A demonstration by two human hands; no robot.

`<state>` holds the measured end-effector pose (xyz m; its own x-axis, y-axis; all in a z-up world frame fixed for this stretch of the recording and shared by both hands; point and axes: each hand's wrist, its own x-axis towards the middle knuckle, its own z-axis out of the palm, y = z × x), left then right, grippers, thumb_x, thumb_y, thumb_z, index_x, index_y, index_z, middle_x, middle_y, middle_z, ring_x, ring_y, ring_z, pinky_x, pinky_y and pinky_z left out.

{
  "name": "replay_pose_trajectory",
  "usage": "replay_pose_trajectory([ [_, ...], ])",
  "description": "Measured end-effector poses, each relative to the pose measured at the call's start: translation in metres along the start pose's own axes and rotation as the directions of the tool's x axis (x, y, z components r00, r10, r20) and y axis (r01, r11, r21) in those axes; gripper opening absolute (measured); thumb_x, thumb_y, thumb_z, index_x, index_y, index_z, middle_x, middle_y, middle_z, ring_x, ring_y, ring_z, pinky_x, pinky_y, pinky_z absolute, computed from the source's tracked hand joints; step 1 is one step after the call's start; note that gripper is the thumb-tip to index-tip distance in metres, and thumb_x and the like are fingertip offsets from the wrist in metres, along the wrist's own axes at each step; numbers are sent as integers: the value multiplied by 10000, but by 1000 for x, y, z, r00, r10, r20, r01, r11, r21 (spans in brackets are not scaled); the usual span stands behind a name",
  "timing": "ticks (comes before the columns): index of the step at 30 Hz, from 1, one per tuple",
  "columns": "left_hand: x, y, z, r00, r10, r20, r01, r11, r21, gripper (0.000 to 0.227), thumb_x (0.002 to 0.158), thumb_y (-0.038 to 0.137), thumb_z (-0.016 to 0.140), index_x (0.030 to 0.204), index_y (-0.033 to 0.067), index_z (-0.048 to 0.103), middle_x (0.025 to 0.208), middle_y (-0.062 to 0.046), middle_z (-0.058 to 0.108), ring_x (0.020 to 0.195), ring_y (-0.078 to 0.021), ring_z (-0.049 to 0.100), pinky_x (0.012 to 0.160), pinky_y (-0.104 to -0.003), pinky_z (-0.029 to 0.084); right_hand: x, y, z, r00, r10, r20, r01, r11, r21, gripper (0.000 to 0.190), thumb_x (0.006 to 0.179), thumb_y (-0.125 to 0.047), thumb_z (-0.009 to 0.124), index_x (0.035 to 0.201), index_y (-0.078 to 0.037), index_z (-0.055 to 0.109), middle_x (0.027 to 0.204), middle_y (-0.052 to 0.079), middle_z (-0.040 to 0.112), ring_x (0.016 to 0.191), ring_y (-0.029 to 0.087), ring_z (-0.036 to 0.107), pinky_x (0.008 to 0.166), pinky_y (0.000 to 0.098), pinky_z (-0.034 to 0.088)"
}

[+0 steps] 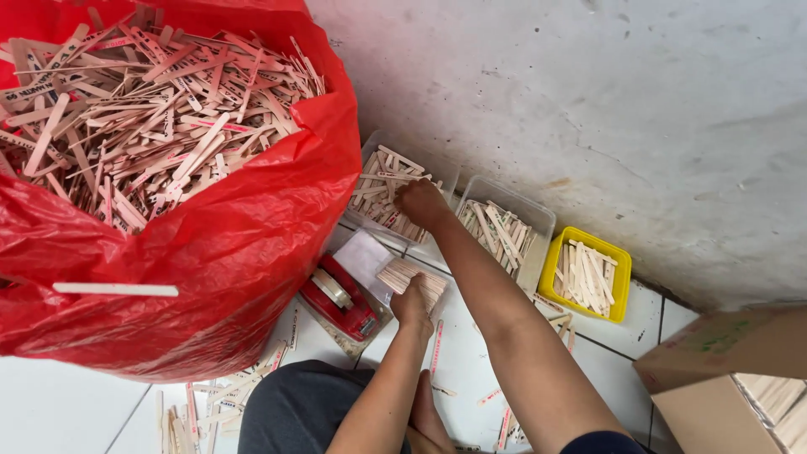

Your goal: The person sits on the floor and gathers small wooden sticks from a pile, aligns them into neat bundles, and places them into clear plastic bags. The person then places the filled bags into a cardboard box.

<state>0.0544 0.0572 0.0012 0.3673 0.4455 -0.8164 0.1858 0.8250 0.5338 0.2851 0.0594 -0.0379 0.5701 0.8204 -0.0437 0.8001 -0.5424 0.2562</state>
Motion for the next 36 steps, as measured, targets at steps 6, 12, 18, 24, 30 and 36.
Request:
replay_pose_trajectory([
  [6,-8,14,9,1000,-26,-12,26,1000,-9,649,727,197,850,1276,-54,611,1136,-229,648,1144,-309,636,943,-470,494,4,11,10,964,-177,-199,153,979,-132,47,857,-227,720,873,-263,747,867,-63,712,906,150,660,874,347,489],
  [12,2,11,11,1000,-3,-23,2,999,-38,615,740,192,839,1255,-63,619,1106,-232,641,1113,-311,631,928,-453,494,-8,34,-22,994,-104,26,87,927,364,347,882,18,626,1199,-123,637,983,118,724,979,352,705,916,469,552],
  [18,2,11,10,1000,5,-18,-6,998,-55,596,750,179,835,1251,-59,618,1089,-218,635,1094,-303,625,921,-446,495,-8,40,-26,948,-121,295,-3,922,388,401,816,-303,767,1206,-220,724,1131,85,740,1125,340,686,1002,483,508],
  [24,24,-7,7,999,25,-32,-26,999,-47,597,740,211,853,1229,-45,625,1077,-216,648,1085,-298,648,913,-454,504,2,35,20,957,-109,267,52,976,211,250,854,-288,780,1104,-282,774,1032,-30,754,1034,217,700,954,405,423],
  [30,14,2,9,999,15,-46,-17,999,-39,629,741,205,850,1258,-66,615,1088,-234,638,1103,-293,637,933,-446,498,-7,41,-23,992,-55,112,4,911,413,289,930,-296,707,1200,-195,722,1114,66,678,1099,312,671,994,450,446],
  [36,12,3,10,999,43,-28,-44,998,-40,633,744,194,839,1260,-86,603,1110,-238,628,1135,-313,627,938,-458,490,-21,56,-12,991,131,30,-87,449,889,175,987,-223,679,1144,-151,649,966,80,754,1055,306,689,958,443,491],
])
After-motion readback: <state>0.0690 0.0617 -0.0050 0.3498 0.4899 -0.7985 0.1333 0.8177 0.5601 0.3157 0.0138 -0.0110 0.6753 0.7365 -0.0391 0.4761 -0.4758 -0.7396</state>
